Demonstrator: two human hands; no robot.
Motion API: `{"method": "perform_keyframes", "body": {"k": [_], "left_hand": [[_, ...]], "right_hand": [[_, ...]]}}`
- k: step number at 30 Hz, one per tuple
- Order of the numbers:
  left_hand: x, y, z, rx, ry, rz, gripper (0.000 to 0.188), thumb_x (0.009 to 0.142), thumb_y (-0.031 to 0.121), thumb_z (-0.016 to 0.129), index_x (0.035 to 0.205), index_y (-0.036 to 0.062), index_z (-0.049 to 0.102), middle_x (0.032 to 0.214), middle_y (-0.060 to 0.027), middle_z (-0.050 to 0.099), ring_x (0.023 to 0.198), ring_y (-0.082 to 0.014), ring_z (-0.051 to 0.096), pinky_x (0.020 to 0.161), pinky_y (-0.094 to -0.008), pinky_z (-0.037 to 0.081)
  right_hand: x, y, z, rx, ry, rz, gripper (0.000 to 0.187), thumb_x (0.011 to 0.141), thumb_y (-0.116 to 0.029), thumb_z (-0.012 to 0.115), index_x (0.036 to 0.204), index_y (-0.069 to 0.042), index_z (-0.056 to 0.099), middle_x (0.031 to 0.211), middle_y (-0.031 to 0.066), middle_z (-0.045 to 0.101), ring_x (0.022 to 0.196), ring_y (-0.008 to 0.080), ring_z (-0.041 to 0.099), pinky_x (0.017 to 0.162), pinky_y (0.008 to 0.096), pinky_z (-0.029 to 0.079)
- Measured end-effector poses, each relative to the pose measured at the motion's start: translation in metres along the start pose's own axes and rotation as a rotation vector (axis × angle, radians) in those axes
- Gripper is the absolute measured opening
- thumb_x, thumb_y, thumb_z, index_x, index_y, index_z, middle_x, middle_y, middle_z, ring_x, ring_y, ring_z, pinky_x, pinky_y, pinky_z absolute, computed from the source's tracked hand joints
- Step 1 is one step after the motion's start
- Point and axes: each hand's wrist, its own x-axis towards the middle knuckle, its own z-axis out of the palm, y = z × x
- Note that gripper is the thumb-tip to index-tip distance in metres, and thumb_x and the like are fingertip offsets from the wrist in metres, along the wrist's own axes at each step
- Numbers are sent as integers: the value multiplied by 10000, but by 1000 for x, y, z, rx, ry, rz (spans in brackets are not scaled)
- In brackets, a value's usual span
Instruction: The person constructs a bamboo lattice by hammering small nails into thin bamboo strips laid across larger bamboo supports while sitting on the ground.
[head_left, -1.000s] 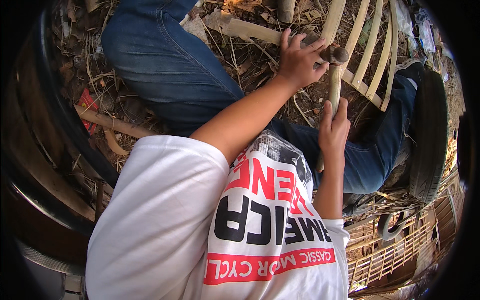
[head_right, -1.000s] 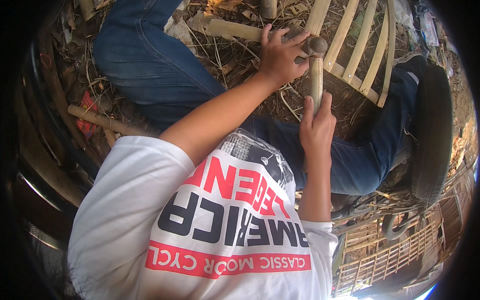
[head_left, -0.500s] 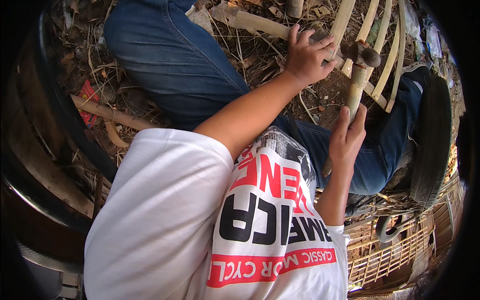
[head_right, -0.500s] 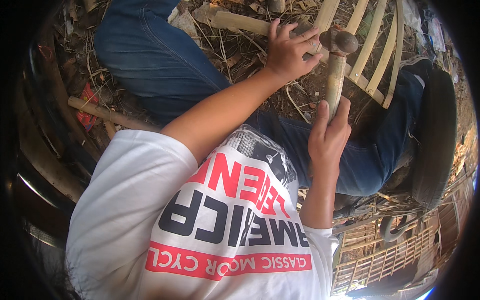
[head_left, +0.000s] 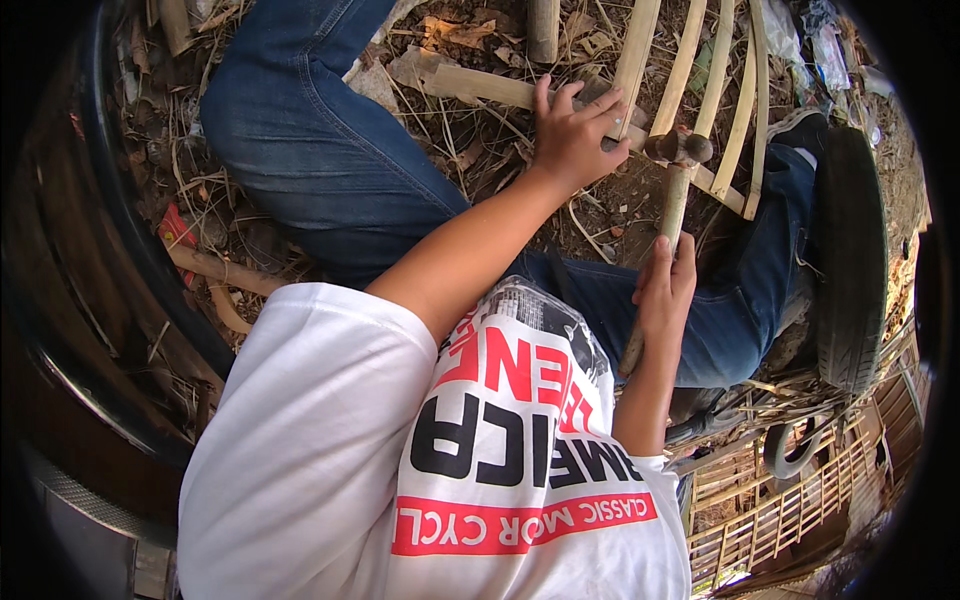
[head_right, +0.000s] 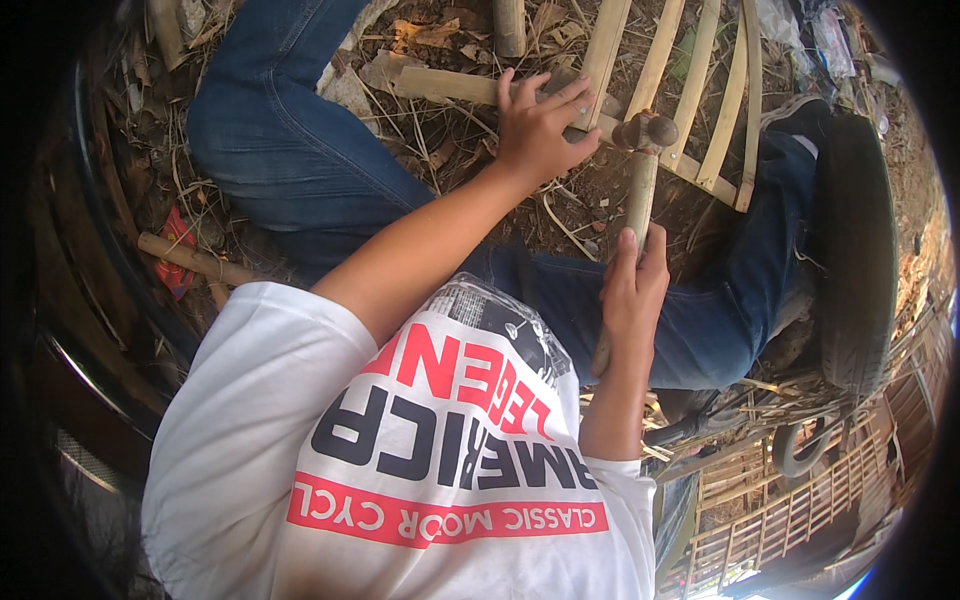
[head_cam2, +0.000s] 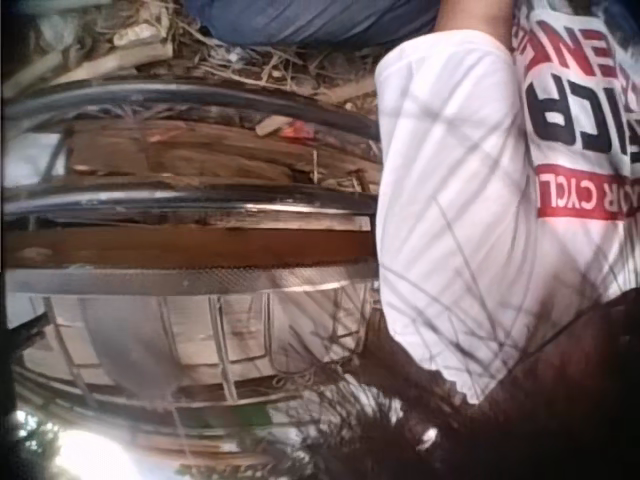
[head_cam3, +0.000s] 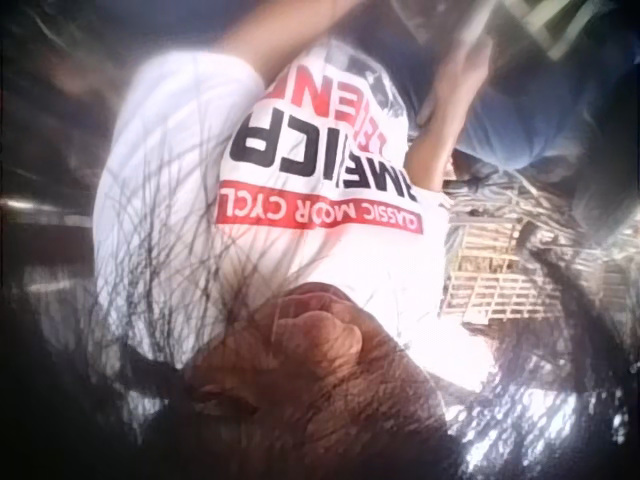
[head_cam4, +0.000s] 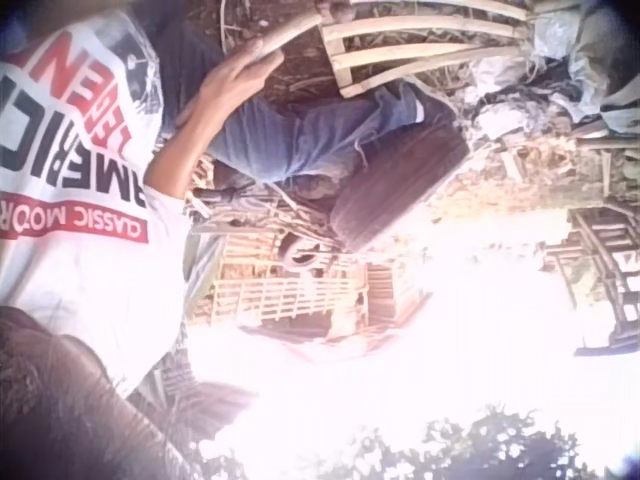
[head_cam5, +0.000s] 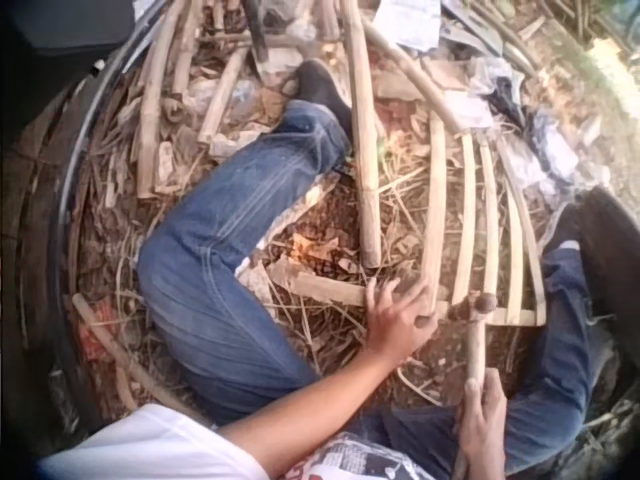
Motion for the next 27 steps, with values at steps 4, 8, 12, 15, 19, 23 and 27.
{"method": "perform_keyframes", "body": {"k": [4,8,12,15,19,23,27], "left_hand": [[1,0,0,13,-26,8,414,696,369,769,1044,144,755,1256,51,664,1159,-306,533,1116,-602,186],[1,-2,-2,44,-38,28,402,702,365,764,1043,152,756,1253,58,664,1151,-295,534,1113,-592,190],[2,-4,-2,61,-17,58,391,697,357,761,1031,154,755,1253,58,659,1144,-292,531,1095,-601,204],[0,-4,-1,75,3,66,381,702,363,759,1021,155,754,1257,55,657,1146,-296,527,1088,-619,202],[-1,-3,0,74,10,83,353,711,377,755,975,143,751,1258,52,655,1147,-308,522,1073,-650,198],[0,-5,2,61,20,83,300,731,360,739,929,135,744,1253,53,656,1146,-316,516,1067,-666,193],[-2,-5,4,30,8,67,339,748,360,704,998,134,737,1249,44,655,1158,-335,504,1083,-680,166]], "right_hand": [[-5,15,-1,50,-22,23,281,1033,-336,471,1000,-59,499,579,-16,433,453,55,418,387,213,352],[-6,14,4,2,-23,-45,258,1030,-306,490,1031,-49,511,579,-9,452,455,59,430,396,225,354],[1,11,8,-104,3,-218,257,1019,-280,510,1059,-27,530,605,61,511,509,147,507,466,301,384],[0,-10,10,-154,-14,-208,259,1009,-266,515,1079,-17,536,681,184,602,605,316,619,583,403,452],[12,-9,17,-287,-22,-240,248,1008,-252,517,1085,-16,533,708,202,625,645,352,650,594,416,464],[19,-14,12,-280,-39,-216,239,1010,-237,516,1102,-17,525,736,206,654,689,363,679,608,420,481],[12,-5,12,-223,-22,-245,247,1011,-239,516,1114,-14,513,719,216,642,680,370,675,596,421,473]]}}
